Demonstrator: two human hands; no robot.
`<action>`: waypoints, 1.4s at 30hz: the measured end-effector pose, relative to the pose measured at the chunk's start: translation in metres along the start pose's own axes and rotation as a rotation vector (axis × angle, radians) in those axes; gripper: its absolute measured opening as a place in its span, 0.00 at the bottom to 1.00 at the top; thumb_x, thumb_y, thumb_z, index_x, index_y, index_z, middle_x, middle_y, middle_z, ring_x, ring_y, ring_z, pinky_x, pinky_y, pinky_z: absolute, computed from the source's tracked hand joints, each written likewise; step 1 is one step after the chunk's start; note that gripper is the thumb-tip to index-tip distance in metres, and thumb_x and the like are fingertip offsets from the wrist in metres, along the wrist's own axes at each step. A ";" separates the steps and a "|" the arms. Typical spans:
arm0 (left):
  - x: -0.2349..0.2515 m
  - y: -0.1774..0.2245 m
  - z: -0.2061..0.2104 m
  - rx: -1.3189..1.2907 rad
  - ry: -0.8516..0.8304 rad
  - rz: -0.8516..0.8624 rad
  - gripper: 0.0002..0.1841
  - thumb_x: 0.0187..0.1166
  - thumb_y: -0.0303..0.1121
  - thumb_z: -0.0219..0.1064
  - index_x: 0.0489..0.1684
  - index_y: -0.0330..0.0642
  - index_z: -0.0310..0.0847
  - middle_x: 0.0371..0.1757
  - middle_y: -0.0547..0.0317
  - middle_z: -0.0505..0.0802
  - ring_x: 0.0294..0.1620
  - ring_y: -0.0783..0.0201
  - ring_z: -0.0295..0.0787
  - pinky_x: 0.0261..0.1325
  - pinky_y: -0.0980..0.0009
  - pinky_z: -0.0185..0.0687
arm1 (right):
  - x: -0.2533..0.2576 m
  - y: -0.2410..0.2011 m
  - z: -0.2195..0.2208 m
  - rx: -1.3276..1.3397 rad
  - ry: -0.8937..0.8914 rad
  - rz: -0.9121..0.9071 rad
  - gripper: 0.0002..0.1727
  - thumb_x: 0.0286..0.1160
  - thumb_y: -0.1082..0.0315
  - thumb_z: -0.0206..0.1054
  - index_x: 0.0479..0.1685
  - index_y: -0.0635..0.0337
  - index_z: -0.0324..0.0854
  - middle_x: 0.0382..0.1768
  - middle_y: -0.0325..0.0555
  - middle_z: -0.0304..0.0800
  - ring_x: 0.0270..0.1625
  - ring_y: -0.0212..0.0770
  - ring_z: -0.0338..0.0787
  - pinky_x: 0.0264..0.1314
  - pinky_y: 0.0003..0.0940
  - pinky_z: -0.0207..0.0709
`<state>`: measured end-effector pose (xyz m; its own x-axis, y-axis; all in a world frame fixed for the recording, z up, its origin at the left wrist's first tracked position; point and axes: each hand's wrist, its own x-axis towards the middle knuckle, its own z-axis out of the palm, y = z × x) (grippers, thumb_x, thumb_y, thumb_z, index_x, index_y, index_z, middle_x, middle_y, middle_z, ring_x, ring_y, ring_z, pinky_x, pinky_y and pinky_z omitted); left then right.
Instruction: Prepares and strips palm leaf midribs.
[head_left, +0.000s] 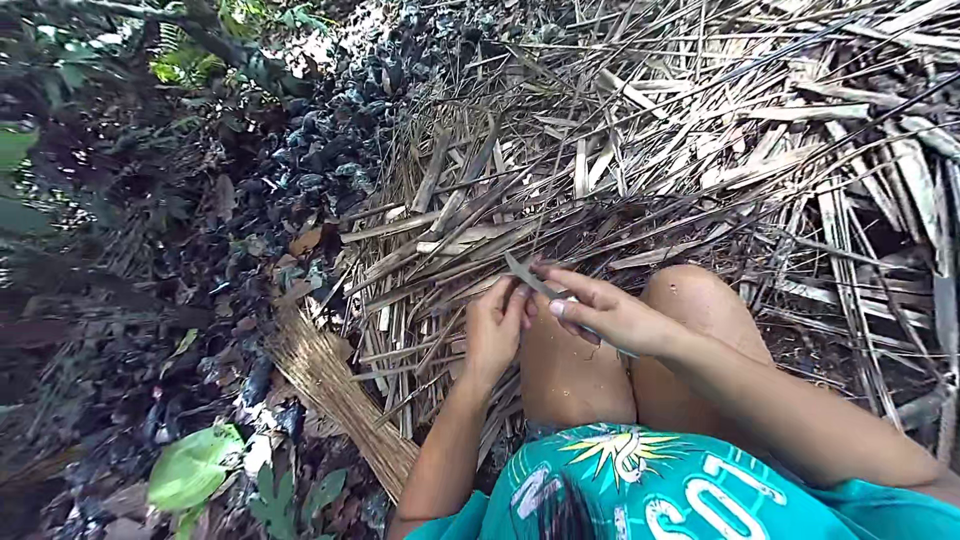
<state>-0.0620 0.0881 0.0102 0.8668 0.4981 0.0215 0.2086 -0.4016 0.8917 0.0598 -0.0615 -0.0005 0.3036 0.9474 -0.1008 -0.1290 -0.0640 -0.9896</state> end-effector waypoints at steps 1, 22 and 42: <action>-0.004 0.001 0.003 0.074 0.023 0.052 0.10 0.87 0.26 0.56 0.46 0.31 0.85 0.23 0.68 0.87 0.21 0.81 0.81 0.29 0.82 0.80 | 0.000 0.001 0.001 0.010 -0.017 0.027 0.29 0.87 0.65 0.55 0.89 0.54 0.63 0.23 0.33 0.77 0.19 0.23 0.72 0.23 0.19 0.68; -0.045 -0.028 0.004 0.557 0.096 0.362 0.13 0.84 0.28 0.57 0.45 0.30 0.90 0.28 0.53 0.92 0.27 0.66 0.89 0.38 0.70 0.87 | -0.010 -0.020 -0.051 0.248 0.200 -0.111 0.19 0.89 0.68 0.49 0.72 0.59 0.74 0.22 0.26 0.73 0.18 0.19 0.69 0.20 0.14 0.66; -0.155 -0.223 -0.145 0.973 0.126 -0.112 0.15 0.84 0.23 0.54 0.53 0.25 0.87 0.49 0.32 0.95 0.54 0.29 0.92 0.65 0.34 0.79 | -0.047 -0.066 -0.190 0.195 0.468 -0.507 0.19 0.89 0.65 0.45 0.72 0.52 0.73 0.18 0.21 0.72 0.17 0.18 0.71 0.20 0.14 0.69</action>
<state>-0.3089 0.2121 -0.1264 0.7768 0.6271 0.0583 0.6167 -0.7761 0.1317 0.2332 -0.1608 0.0502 0.7385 0.6087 0.2898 -0.0179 0.4475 -0.8941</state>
